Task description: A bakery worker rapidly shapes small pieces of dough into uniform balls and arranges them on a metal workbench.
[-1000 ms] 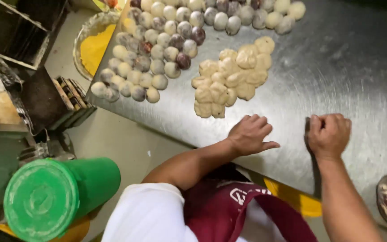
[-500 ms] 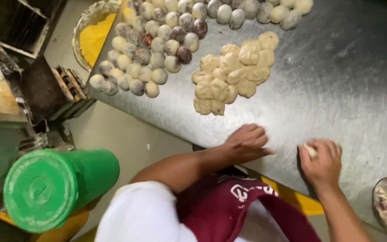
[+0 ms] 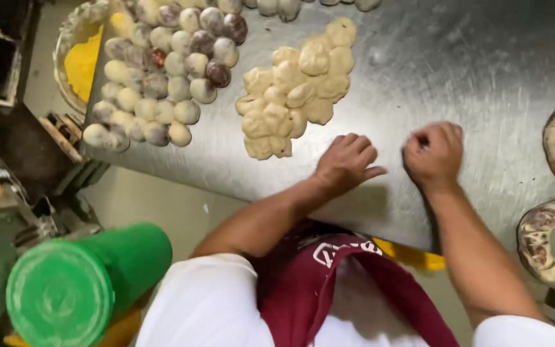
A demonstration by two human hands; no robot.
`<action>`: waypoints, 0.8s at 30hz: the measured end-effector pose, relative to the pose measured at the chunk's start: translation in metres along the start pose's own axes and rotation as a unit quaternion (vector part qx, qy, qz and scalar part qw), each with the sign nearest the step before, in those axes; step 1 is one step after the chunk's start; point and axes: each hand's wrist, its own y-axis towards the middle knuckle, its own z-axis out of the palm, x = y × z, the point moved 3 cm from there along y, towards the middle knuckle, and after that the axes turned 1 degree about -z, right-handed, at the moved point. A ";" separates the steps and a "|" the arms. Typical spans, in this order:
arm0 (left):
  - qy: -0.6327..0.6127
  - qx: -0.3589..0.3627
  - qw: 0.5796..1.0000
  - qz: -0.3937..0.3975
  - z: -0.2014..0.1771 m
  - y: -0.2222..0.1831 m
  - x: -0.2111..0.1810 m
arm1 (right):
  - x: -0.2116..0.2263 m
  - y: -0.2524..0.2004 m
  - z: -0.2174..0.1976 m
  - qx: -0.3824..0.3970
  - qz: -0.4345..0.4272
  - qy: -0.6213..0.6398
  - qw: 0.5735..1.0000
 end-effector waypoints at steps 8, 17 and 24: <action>-0.027 0.149 0.987 0.057 -0.096 -0.004 -0.011 | 0.014 0.012 -0.048 0.211 0.073 0.106 0.969; -0.051 -0.052 0.995 -0.064 -0.203 0.153 0.179 | 0.079 0.234 -0.031 0.167 0.290 0.405 0.851; 0.122 0.089 0.987 -0.058 -0.185 0.209 0.244 | 0.058 0.295 0.035 0.125 0.269 0.231 0.927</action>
